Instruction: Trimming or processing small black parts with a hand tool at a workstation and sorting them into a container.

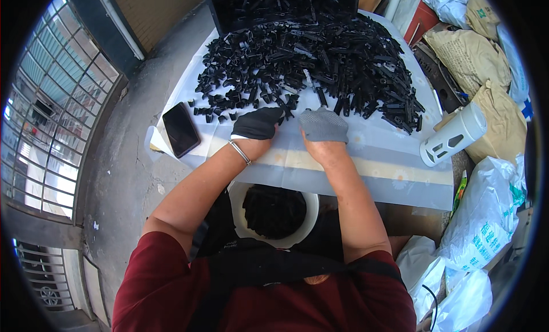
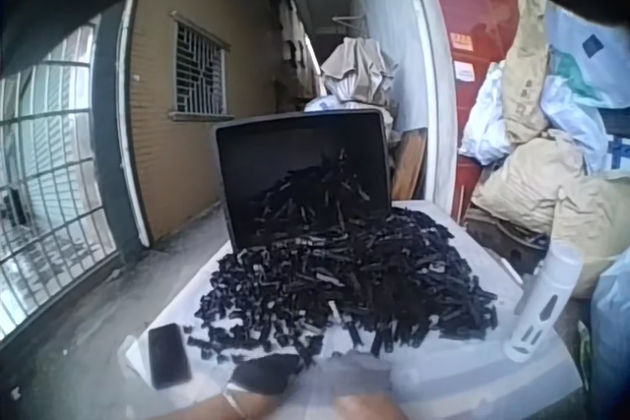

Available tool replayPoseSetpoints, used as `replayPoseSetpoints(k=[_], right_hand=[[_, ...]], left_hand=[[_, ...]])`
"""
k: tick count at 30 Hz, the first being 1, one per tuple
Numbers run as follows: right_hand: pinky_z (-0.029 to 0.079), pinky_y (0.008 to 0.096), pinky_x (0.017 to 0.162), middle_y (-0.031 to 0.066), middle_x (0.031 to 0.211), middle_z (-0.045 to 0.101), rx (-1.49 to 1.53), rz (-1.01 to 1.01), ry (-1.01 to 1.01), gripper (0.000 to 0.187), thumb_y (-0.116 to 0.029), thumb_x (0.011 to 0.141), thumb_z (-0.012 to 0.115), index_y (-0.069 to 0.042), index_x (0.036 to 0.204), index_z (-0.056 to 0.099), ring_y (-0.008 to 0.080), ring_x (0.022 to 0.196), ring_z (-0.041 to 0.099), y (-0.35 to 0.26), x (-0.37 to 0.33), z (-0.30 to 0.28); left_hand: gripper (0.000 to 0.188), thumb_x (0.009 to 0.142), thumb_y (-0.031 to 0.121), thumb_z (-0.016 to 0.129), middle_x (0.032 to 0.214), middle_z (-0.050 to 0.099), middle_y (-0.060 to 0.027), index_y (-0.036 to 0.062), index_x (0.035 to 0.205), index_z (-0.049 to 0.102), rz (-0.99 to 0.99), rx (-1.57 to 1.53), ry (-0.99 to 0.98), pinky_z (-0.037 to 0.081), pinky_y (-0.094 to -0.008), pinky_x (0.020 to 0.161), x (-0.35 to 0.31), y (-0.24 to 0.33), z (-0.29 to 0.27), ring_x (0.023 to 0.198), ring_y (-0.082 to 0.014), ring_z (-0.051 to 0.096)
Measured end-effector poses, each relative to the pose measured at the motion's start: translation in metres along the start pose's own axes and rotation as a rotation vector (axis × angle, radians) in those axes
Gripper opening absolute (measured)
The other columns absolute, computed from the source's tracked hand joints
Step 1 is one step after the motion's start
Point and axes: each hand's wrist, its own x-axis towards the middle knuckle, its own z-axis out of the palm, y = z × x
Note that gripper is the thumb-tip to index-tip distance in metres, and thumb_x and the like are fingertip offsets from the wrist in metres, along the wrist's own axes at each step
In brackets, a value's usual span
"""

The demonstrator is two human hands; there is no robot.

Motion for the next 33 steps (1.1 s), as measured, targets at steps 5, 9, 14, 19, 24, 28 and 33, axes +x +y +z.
replayPoseSetpoints(k=[5, 9, 14, 19, 24, 28, 33], right_hand=[[0.044, 0.0450, 0.068, 0.0158, 0.081, 0.058, 0.097, 0.063, 0.058, 0.021, -0.021, 0.082, 0.053, -0.003, 0.092, 0.057, 0.0343, 0.076, 0.055, 0.004, -0.019, -0.004], [0.042, 0.0444, 0.072, 0.0168, 0.083, 0.058, 0.252, 0.016, 0.094, 0.024, -0.020, 0.084, 0.052, -0.002, 0.099, 0.055, 0.0346, 0.080, 0.054, -0.011, -0.030, -0.016], [0.042, 0.0427, 0.072, 0.0145, 0.082, 0.059, 0.446, -0.113, 0.025, 0.026, -0.022, 0.082, 0.057, -0.002, 0.100, 0.055, 0.0333, 0.078, 0.055, -0.037, -0.037, -0.021], [0.044, 0.0418, 0.067, 0.0148, 0.081, 0.059, 0.446, -0.309, 0.138, 0.023, -0.019, 0.079, 0.057, -0.003, 0.096, 0.056, 0.0328, 0.074, 0.057, -0.046, -0.039, -0.007], [0.045, 0.0376, 0.069, 0.0141, 0.082, 0.061, 0.567, -0.090, -0.014, 0.025, -0.023, 0.079, 0.061, -0.003, 0.094, 0.059, 0.0300, 0.072, 0.058, -0.038, -0.036, -0.022], [0.045, 0.0362, 0.072, 0.0139, 0.085, 0.062, 0.833, 0.001, -0.102, 0.026, -0.024, 0.081, 0.062, -0.002, 0.093, 0.060, 0.0268, 0.076, 0.059, -0.039, -0.035, -0.023], [0.042, 0.0365, 0.072, 0.0116, 0.083, 0.060, 0.702, -0.016, 0.020, 0.021, -0.017, 0.077, 0.063, -0.003, 0.093, 0.060, 0.0266, 0.074, 0.056, -0.039, -0.041, -0.019]], left_hand=[[0.027, 0.078, 0.011, 0.051, 0.094, 0.060, -0.0157, 0.0057, 0.104, 0.056, 0.066, -0.051, 0.182, 0.047, -0.0406, 0.074, -0.023, -0.018, 0.002, 0.084, -0.0322, 0.059], [0.027, 0.078, 0.012, 0.056, 0.094, 0.061, -0.0157, 0.0041, 0.103, 0.057, -0.083, -0.255, 0.111, 0.048, -0.0351, 0.074, -0.031, -0.010, -0.016, 0.083, -0.0280, 0.060], [0.028, 0.079, 0.011, 0.064, 0.092, 0.063, -0.0042, 0.0017, 0.104, 0.057, -0.359, -1.179, -0.127, 0.046, -0.0258, 0.074, -0.053, 0.004, -0.029, 0.080, -0.0101, 0.055], [0.027, 0.080, 0.014, 0.064, 0.091, 0.063, -0.0048, 0.0023, 0.104, 0.058, -0.280, -1.059, -0.095, 0.046, -0.0246, 0.074, -0.064, 0.010, -0.016, 0.078, -0.0103, 0.055], [0.024, 0.082, 0.007, 0.062, 0.093, 0.063, -0.0045, 0.0009, 0.104, 0.056, -0.525, -1.394, -0.023, 0.047, -0.0233, 0.074, -0.059, 0.020, -0.020, 0.081, -0.0097, 0.056], [0.025, 0.083, 0.004, 0.061, 0.095, 0.062, -0.0046, -0.0005, 0.106, 0.053, -0.334, -1.292, 0.172, 0.047, -0.0236, 0.076, -0.062, 0.032, -0.022, 0.084, -0.0102, 0.056], [0.045, 0.085, 0.035, 0.059, 0.091, 0.063, -0.0104, -0.0040, 0.107, 0.055, -0.401, -1.052, 0.097, 0.046, -0.0271, 0.076, -0.064, 0.033, -0.029, 0.084, -0.0147, 0.057]])
